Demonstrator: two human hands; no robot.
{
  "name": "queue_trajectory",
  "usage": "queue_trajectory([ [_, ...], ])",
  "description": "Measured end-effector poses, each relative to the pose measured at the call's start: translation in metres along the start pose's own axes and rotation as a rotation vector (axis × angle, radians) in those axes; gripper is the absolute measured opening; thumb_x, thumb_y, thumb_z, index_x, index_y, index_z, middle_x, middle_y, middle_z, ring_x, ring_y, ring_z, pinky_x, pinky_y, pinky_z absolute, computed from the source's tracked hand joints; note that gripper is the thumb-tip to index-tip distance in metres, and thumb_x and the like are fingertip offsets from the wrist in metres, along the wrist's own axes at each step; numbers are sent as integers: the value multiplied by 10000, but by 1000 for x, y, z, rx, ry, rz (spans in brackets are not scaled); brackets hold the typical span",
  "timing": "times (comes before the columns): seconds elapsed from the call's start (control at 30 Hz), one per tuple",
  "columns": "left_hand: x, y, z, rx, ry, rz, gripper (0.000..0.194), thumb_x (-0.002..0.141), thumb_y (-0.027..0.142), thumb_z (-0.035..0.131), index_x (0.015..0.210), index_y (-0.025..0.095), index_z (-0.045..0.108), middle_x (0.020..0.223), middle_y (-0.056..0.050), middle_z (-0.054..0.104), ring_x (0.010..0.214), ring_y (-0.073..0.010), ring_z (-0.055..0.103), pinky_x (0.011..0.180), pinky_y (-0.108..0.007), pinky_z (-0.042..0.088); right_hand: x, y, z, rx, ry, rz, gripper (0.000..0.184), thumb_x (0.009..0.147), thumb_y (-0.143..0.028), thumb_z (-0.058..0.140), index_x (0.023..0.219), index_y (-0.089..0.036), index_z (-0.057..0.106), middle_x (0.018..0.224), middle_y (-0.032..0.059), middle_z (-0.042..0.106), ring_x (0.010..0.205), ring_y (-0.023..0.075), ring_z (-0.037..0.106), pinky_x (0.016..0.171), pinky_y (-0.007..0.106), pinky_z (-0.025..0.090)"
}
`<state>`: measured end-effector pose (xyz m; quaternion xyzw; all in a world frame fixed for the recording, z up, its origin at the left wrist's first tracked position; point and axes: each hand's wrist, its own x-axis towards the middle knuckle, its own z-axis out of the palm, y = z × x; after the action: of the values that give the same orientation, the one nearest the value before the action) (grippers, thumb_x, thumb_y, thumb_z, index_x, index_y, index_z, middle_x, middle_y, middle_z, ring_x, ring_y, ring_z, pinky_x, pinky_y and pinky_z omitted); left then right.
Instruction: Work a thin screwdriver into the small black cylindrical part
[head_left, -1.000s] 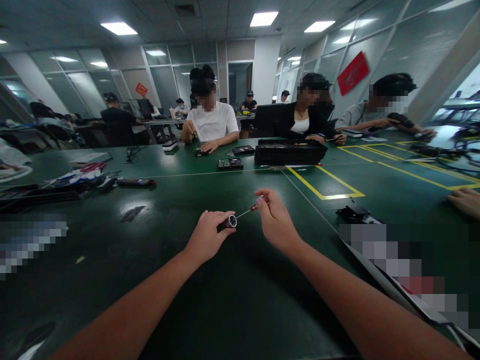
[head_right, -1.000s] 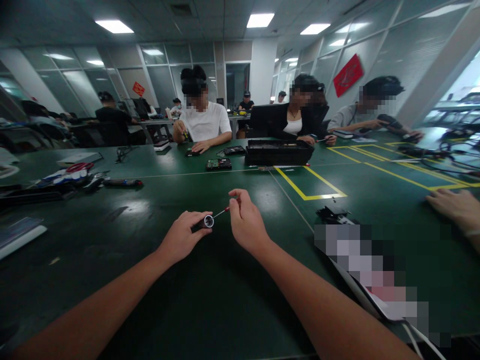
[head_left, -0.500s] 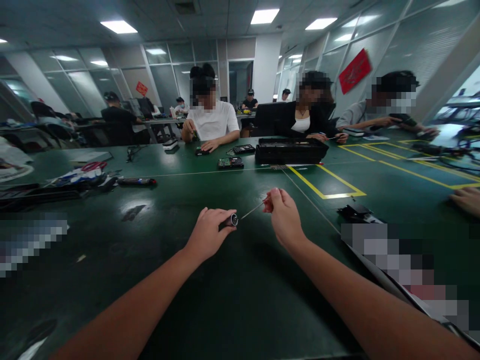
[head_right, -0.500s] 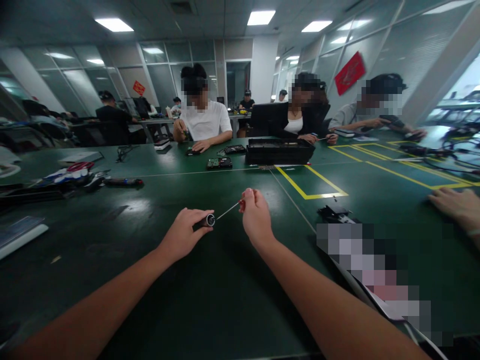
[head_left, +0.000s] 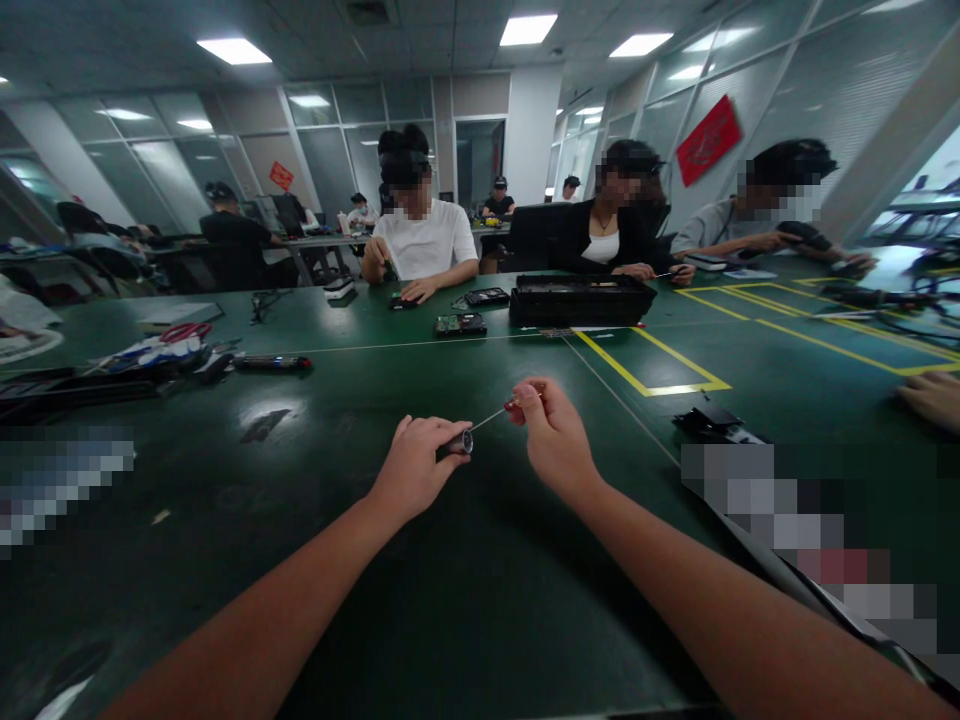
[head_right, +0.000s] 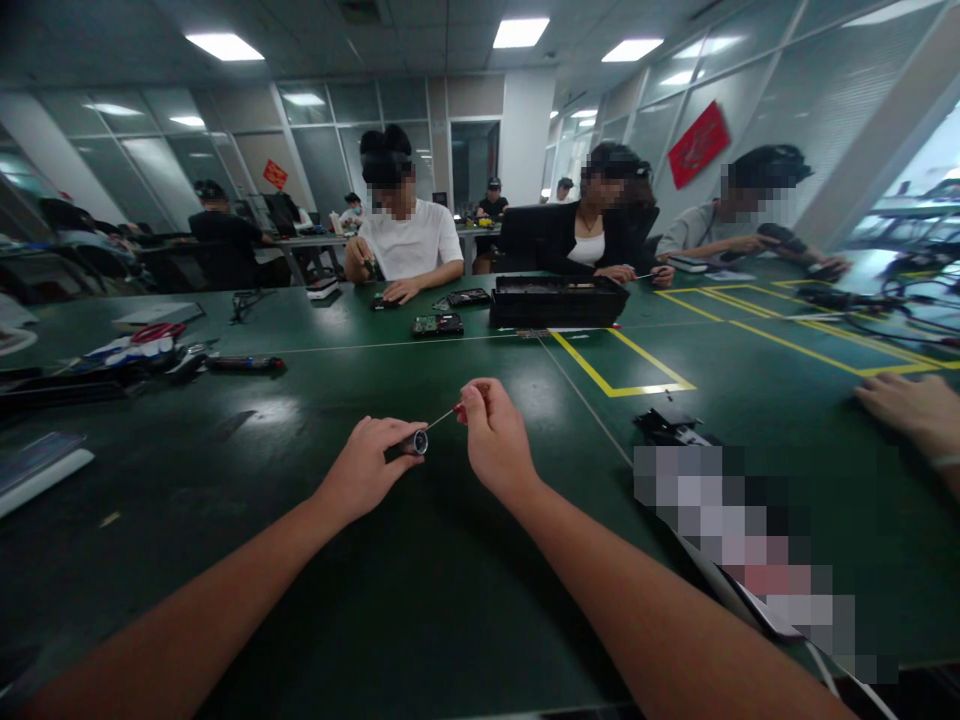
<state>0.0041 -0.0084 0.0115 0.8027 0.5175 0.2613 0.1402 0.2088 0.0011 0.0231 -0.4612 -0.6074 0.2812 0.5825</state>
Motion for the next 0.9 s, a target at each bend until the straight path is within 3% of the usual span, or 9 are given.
queue_trajectory([
  [0.13, 0, 0, 0, 10, 8, 5, 424, 897, 249, 673, 1311, 314, 610, 1201, -29, 670, 1147, -246, 566, 1133, -577, 288, -2, -2, -1, -50, -2, -46, 275, 1009, -452, 432, 983, -224, 584, 851, 35, 672, 760, 182, 640, 712, 338, 499],
  [0.33, 1, 2, 0, 50, 1, 3, 431, 887, 264, 686, 1310, 308, 613, 1187, -31, 676, 1125, -256, 575, 1090, -550, 348, -4, -5, 1, -117, -111, -120, 214, 1013, -403, 435, 983, -234, 562, 821, 22, 683, 769, 190, 678, 711, 332, 491],
  [0.57, 0, 4, -1, 44, -10, -18, 421, 899, 295, 665, 1316, 314, 609, 1177, -24, 671, 1115, -255, 570, 1101, -555, 338, -6, -11, -1, -260, -96, -187, 191, 1015, -360, 419, 981, -227, 553, 806, 25, 684, 747, 189, 667, 682, 320, 460],
  [0.73, 0, 1, 1, 24, -5, -8, 428, 904, 312, 654, 1329, 315, 602, 1190, -32, 664, 1107, -257, 556, 1120, -565, 309, -6, -14, -4, -235, -51, -198, 209, 1015, -362, 404, 962, -224, 550, 786, 25, 676, 717, 188, 656, 660, 319, 458],
  [0.9, -1, 0, 2, 15, -6, 4, 427, 902, 317, 654, 1326, 327, 606, 1176, -28, 668, 1089, -262, 550, 1122, -569, 297, -8, -16, -3, -195, -96, -207, 205, 1016, -384, 414, 977, -241, 555, 802, 20, 683, 748, 193, 670, 695, 329, 476],
])
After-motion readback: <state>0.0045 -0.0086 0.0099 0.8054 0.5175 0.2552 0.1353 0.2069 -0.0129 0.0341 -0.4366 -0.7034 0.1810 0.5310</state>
